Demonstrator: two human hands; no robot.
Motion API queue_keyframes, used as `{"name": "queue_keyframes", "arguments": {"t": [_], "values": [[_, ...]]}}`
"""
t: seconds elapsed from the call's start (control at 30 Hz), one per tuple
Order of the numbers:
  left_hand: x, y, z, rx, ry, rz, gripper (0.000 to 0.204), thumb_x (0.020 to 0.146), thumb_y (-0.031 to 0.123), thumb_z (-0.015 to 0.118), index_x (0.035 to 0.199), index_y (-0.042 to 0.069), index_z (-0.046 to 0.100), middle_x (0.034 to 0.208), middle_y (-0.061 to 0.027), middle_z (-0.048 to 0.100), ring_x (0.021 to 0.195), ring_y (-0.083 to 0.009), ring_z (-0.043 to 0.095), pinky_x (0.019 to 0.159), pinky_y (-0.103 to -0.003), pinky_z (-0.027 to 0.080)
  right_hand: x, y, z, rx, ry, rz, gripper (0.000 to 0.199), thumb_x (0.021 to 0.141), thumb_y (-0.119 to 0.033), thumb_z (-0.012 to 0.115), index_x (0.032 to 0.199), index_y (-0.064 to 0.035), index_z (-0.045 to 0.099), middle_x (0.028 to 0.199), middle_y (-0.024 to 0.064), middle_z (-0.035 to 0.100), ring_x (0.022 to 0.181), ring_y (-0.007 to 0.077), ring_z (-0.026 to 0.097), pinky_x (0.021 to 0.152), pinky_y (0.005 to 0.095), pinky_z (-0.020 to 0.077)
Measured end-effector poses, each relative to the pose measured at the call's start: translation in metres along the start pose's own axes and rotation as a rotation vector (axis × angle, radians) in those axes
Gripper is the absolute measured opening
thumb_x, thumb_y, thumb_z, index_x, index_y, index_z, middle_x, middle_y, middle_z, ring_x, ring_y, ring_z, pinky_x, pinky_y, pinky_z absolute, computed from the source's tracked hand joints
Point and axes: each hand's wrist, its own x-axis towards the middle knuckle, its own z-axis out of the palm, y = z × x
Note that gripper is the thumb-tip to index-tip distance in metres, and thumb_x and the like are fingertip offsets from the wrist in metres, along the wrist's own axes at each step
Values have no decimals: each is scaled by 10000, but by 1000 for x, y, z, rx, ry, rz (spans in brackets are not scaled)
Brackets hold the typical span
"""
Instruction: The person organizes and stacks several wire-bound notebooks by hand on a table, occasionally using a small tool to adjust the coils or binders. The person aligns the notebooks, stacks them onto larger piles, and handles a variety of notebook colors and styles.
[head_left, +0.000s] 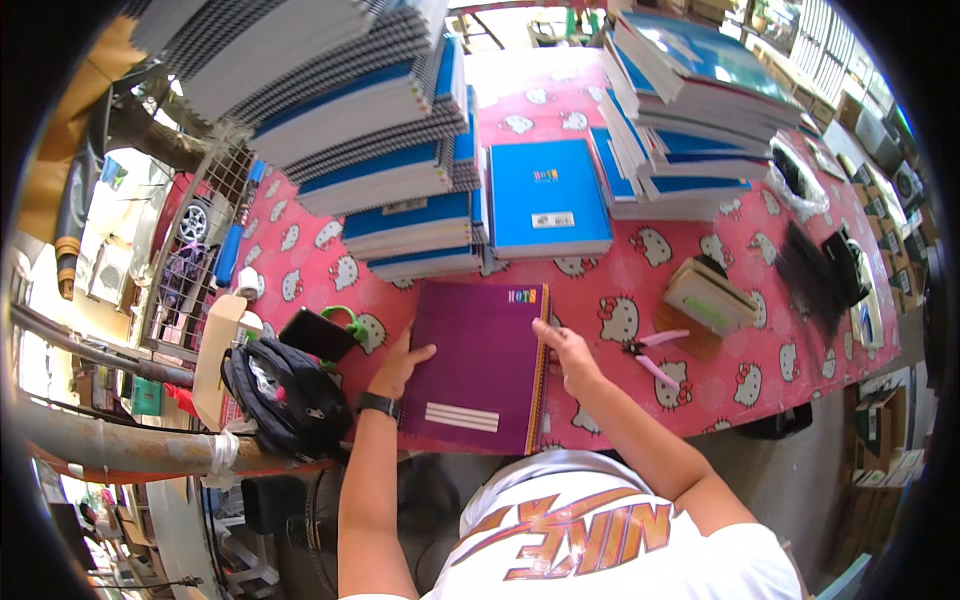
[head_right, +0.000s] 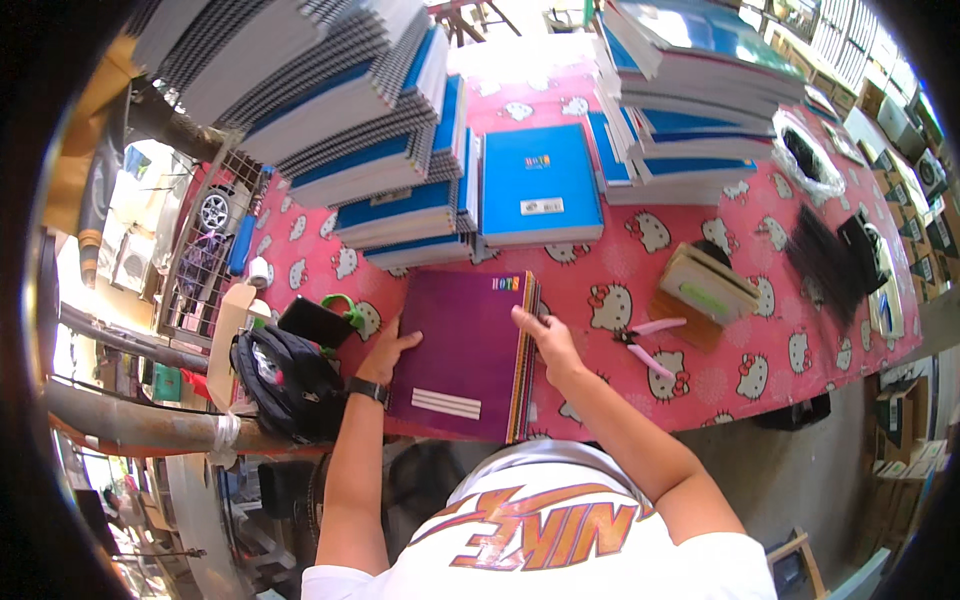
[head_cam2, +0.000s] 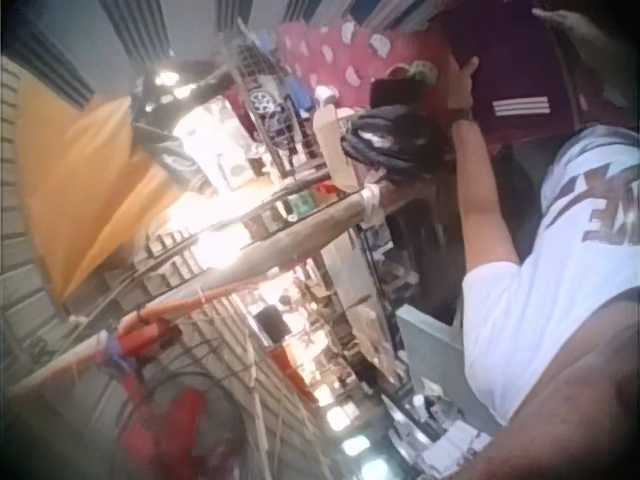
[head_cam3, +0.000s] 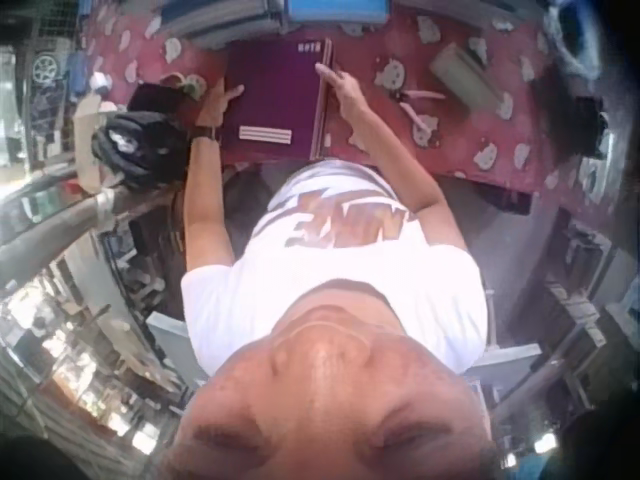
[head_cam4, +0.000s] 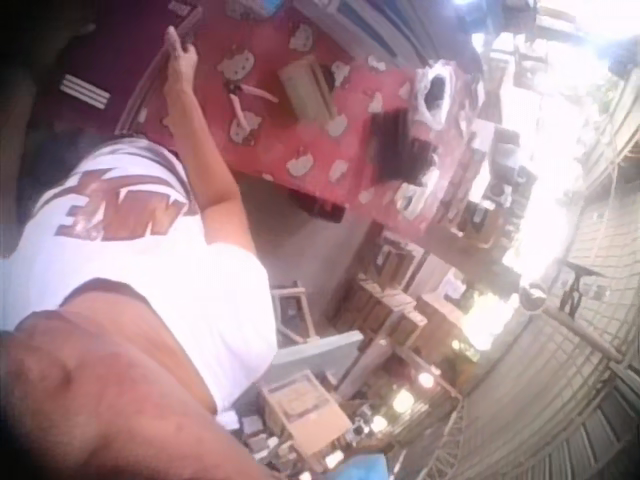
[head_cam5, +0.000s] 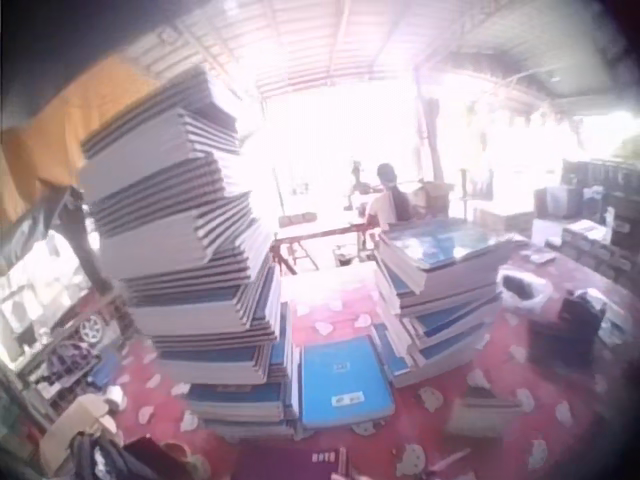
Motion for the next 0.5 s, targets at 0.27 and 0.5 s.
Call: {"name": "queue_keyframes", "arguments": {"t": [0.27, 0.5], "values": [[-16, 23, 18, -242, 82, 64, 819, 731, 98, 698, 1410, 36, 245, 1335, -135, 413, 1213, -242, 418, 1000, -357, 355, -20, -14, 28, -146, -105, -416, 742, 610, -69, 806, 1213, 4, 381, 1094, 130, 527, 1013, 169, 530, 871, 323, 444], [-40, 36, 55, -196, -34, 444, 648, 610, -20, 778, 1189, 28, 491, 1079, -73, 594, 977, -196, 581, 835, -347, 490, -77, -77, -16, -121, -361, -737, 804, 542, -36, 828, 1221, -53, 397, 1124, 58, 517, 1090, 142, 470, 956, 308, 360]]}}
